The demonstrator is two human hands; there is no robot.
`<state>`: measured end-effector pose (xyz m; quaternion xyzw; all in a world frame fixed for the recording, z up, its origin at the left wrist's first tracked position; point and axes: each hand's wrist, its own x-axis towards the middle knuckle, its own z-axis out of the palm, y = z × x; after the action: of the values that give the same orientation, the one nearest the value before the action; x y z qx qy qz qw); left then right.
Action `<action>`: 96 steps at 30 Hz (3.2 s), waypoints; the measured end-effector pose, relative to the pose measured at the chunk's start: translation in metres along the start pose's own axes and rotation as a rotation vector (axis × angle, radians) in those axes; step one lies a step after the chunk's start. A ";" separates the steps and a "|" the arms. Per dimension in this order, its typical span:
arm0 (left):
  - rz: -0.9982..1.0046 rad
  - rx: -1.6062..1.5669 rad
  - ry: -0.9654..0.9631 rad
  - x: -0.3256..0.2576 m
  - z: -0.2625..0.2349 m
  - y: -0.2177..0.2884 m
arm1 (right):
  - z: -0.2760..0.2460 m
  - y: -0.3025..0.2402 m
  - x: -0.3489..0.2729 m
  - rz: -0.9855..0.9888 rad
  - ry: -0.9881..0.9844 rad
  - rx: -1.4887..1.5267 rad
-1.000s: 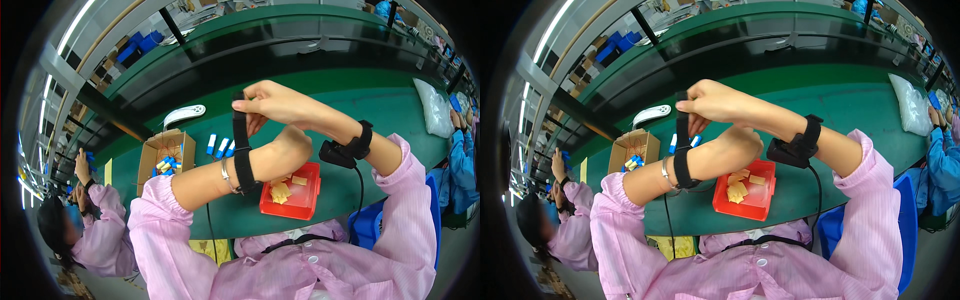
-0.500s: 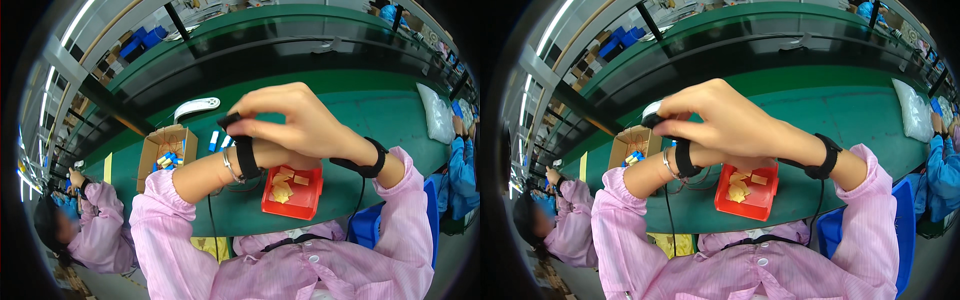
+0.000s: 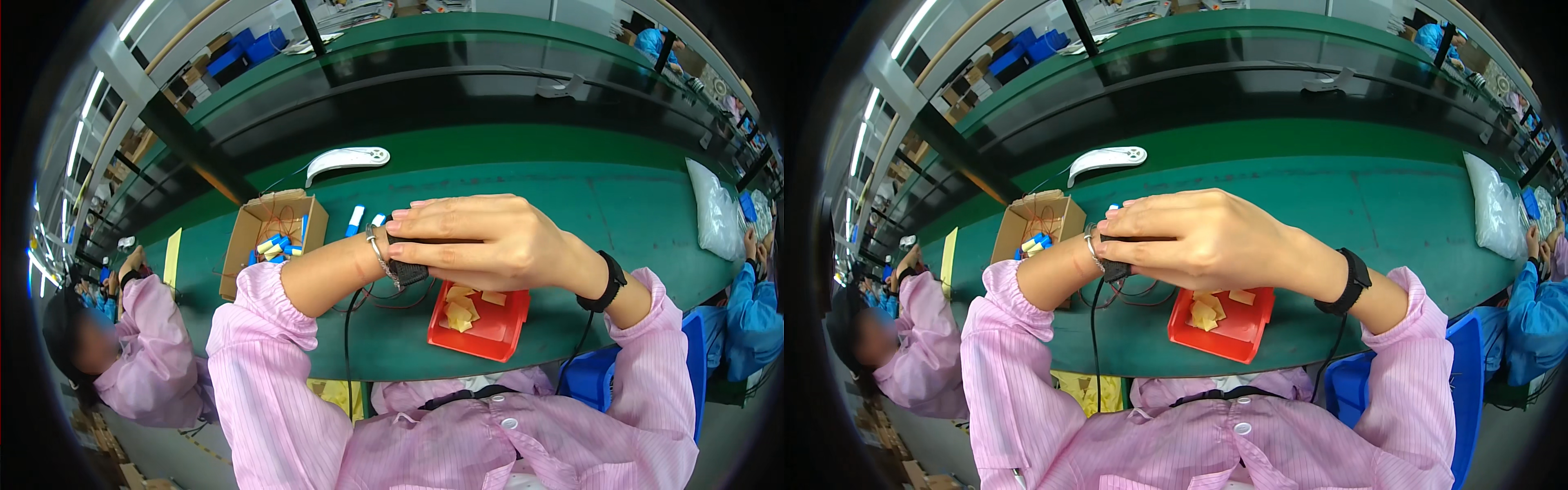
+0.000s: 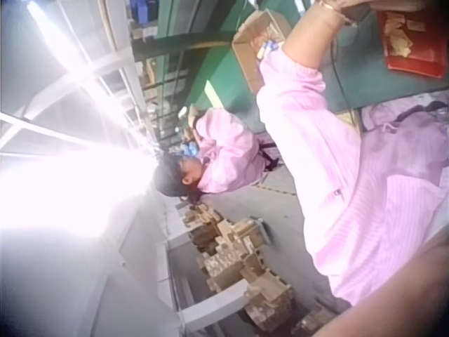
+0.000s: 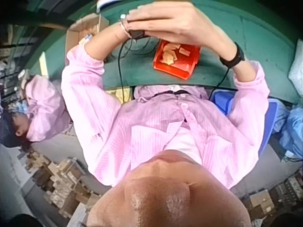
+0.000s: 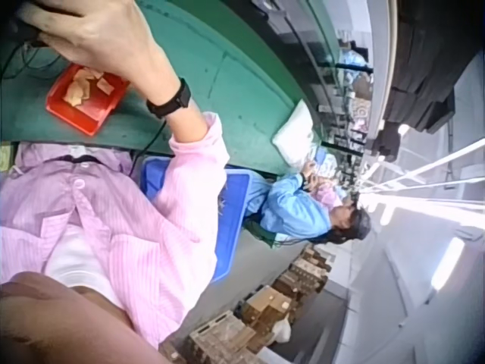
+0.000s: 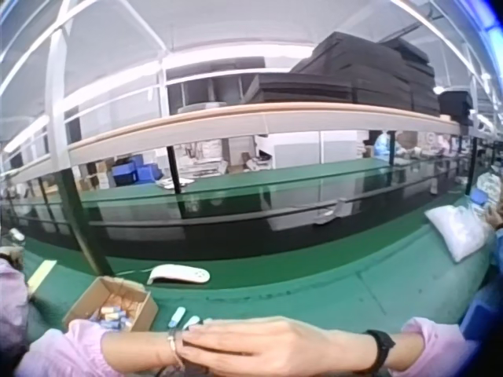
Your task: The person assembles a white handheld electronic device by inserting blue cylindrical batteries into its internal compartment. They repeatedly pick up batteries, apply yellow tape to the ends, and place them into the device's battery slots. The person also handles red wires connected to the device and adjusts a wrist strap during the process.
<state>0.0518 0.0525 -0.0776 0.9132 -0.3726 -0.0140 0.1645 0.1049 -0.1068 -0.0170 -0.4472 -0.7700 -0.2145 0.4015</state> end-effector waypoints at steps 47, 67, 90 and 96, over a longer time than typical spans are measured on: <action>-0.974 0.539 0.381 -0.068 0.071 -0.017 | 0.066 0.232 -0.107 0.845 -0.238 -0.009; -0.930 0.252 0.536 -0.069 0.079 -0.014 | -0.050 0.132 -0.091 0.972 0.846 0.784; -1.058 -0.204 0.513 -0.069 0.050 0.015 | -0.049 0.111 -0.071 1.127 0.927 0.753; -0.953 -1.051 0.852 -0.100 -0.013 0.052 | -0.038 0.105 -0.062 1.215 0.928 0.884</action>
<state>-0.0539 0.0900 -0.0591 0.7045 0.2039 0.0929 0.6734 0.2285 -0.1115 -0.0481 -0.4509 -0.1713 0.1933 0.8544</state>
